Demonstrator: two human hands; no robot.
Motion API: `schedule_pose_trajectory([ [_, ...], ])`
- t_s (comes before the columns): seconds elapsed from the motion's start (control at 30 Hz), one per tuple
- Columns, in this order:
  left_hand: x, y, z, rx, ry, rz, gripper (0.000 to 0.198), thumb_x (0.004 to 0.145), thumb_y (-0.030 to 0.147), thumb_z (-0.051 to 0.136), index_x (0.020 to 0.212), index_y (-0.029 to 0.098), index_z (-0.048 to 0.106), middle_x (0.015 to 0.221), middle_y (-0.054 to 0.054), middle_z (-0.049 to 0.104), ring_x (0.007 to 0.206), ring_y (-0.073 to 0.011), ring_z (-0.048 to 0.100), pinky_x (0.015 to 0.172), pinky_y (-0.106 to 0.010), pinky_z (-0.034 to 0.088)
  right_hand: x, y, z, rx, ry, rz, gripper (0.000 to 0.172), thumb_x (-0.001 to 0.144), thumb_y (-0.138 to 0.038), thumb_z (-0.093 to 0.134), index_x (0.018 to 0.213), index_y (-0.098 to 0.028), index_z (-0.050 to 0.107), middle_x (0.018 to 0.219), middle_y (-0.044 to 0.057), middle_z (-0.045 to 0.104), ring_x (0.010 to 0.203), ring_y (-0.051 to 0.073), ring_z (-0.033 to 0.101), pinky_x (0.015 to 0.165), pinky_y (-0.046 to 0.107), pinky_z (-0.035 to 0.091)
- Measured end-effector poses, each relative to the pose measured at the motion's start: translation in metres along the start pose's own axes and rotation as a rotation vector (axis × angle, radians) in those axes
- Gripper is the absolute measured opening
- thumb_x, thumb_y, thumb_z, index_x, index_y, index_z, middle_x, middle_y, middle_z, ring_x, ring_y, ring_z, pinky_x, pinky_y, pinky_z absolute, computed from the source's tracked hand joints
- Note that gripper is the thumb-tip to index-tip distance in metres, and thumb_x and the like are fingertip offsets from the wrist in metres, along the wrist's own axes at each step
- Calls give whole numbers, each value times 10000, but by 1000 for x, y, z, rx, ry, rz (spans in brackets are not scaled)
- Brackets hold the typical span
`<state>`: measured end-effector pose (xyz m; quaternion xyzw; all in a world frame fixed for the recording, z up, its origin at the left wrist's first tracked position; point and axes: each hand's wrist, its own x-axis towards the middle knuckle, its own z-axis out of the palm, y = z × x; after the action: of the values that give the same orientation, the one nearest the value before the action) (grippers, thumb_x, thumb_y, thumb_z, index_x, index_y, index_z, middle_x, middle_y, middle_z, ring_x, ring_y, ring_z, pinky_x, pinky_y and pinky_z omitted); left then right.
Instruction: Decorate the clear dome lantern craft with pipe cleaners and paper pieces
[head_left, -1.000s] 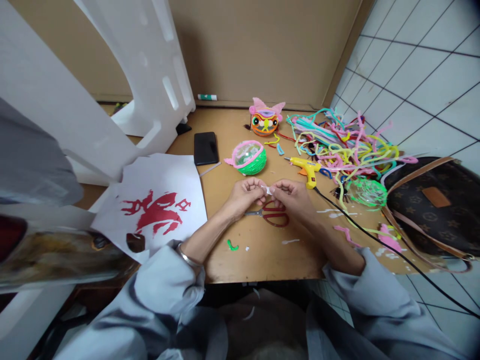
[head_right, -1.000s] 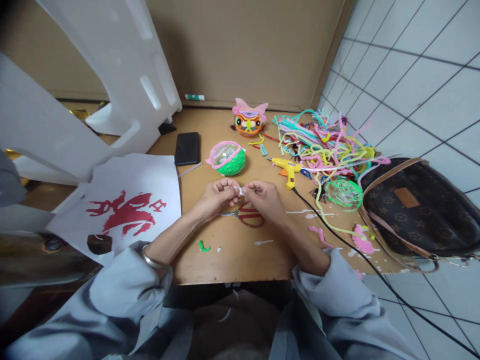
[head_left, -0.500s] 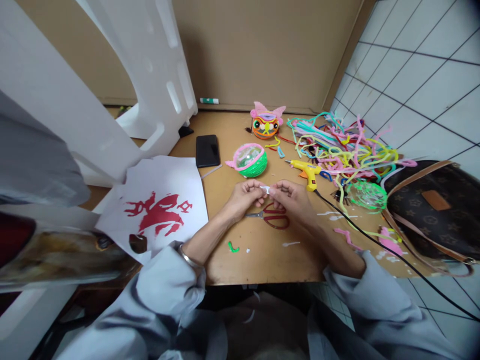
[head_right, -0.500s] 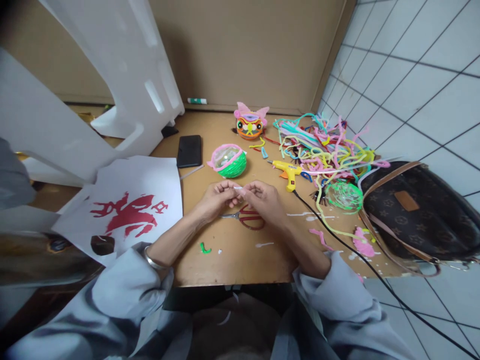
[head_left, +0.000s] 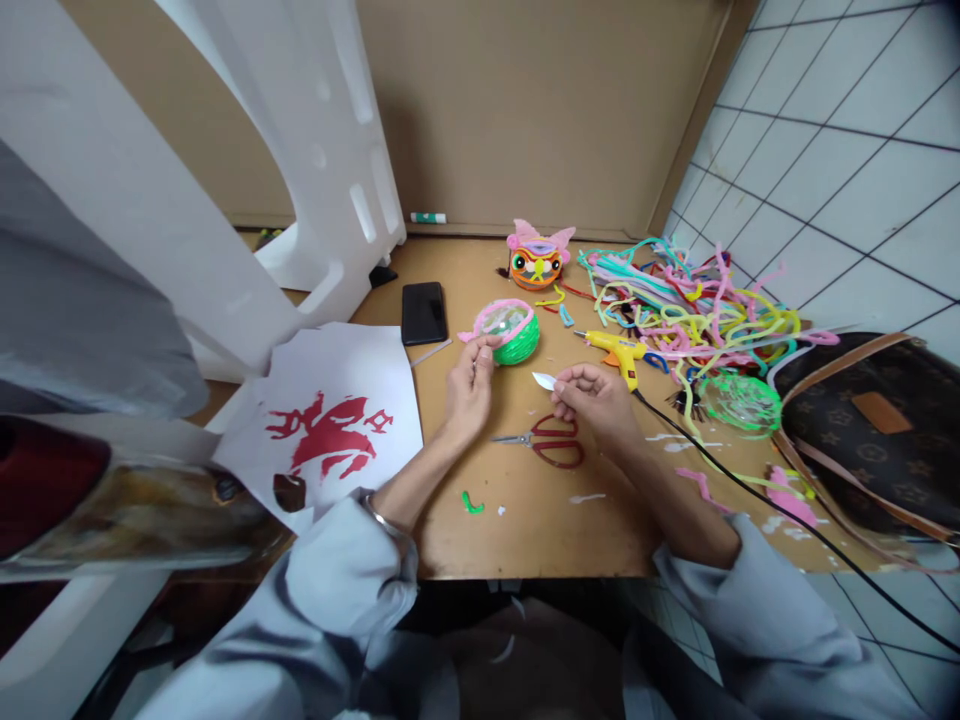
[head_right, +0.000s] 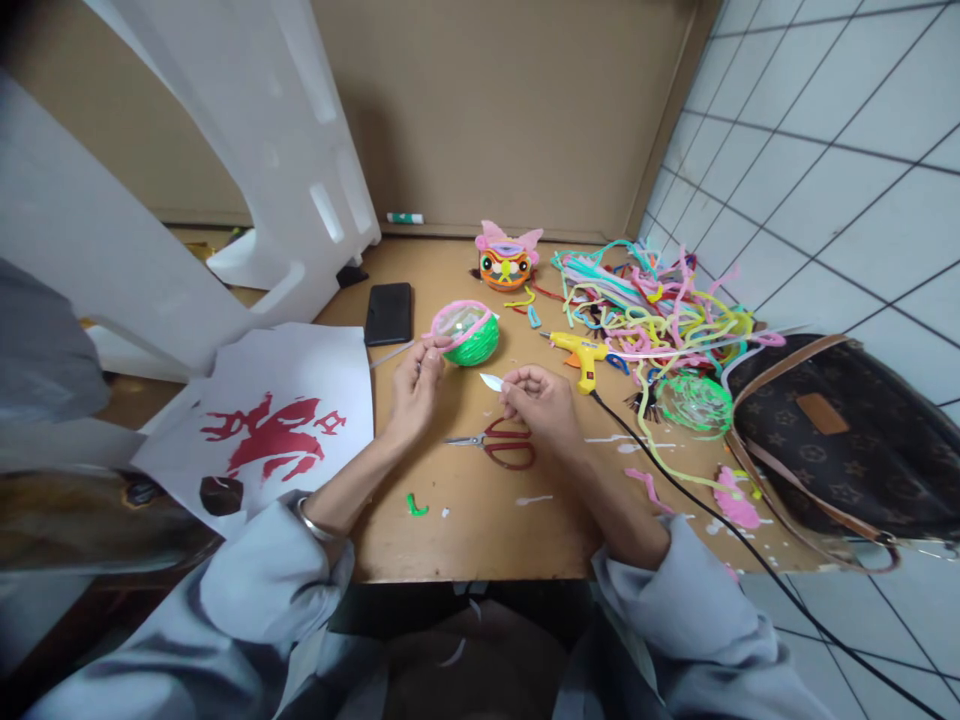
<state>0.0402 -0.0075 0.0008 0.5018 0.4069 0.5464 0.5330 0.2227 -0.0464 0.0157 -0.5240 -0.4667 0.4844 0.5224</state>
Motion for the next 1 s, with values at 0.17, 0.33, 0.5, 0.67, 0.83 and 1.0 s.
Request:
schedule_pose_trajectory([
  [0.17, 16, -7, -12, 520, 148, 473, 364, 978, 381, 505, 1262, 244, 687, 1376, -133, 569, 1335, -282, 471, 1183, -455, 323, 0, 0, 1, 16, 24, -26, 278, 618, -368, 774, 754, -192, 607, 559, -54, 621, 466, 80, 561, 462, 197, 439],
  [0.33, 39, -23, -17, 752, 88, 512, 456, 974, 214, 414, 1353, 330, 641, 1604, -61, 444, 1526, -326, 276, 1230, -593, 195, 0, 3, 1, 35, -9, -27, 292, 668, -410, 752, 781, -213, 569, 522, -65, 620, 413, 83, 526, 422, 199, 405],
  [0.5, 47, -25, -18, 930, -8, 504, 584, 931, 92, 388, 1419, 337, 592, 1607, -47, 460, 1532, -340, 293, 1202, -618, 243, 4, 8, -3, 99, 28, -68, 314, 629, -388, 807, 762, -215, 580, 616, -31, 696, 492, 97, 601, 501, 220, 478],
  [0.67, 45, -26, -20, 848, -53, 692, 479, 960, 102, 357, 1281, 261, 675, 1470, -89, 607, 1406, -268, 493, 1149, -522, 378, 10, 10, -9, 131, 47, -112, 310, 634, -385, 835, 748, -218, 601, 632, -8, 712, 541, 134, 649, 555, 265, 522],
  [0.83, 28, -19, -17, 686, -116, 922, 389, 1017, 156, 324, 1024, 178, 712, 1212, -129, 725, 1203, -223, 620, 1053, -455, 473, 11, 7, -12, 225, 101, -199, 308, 699, -443, 823, 776, -213, 633, 642, -3, 699, 609, 149, 687, 609, 274, 546],
  [1.0, 9, -10, -7, 617, -148, 976, 450, 1053, 217, 283, 892, 193, 703, 970, -96, 759, 1036, -208, 629, 943, -417, 510, 14, 8, -13, 186, 182, -308, 380, 642, -441, 891, 814, -223, 631, 653, -20, 703, 589, 143, 680, 596, 277, 553],
])
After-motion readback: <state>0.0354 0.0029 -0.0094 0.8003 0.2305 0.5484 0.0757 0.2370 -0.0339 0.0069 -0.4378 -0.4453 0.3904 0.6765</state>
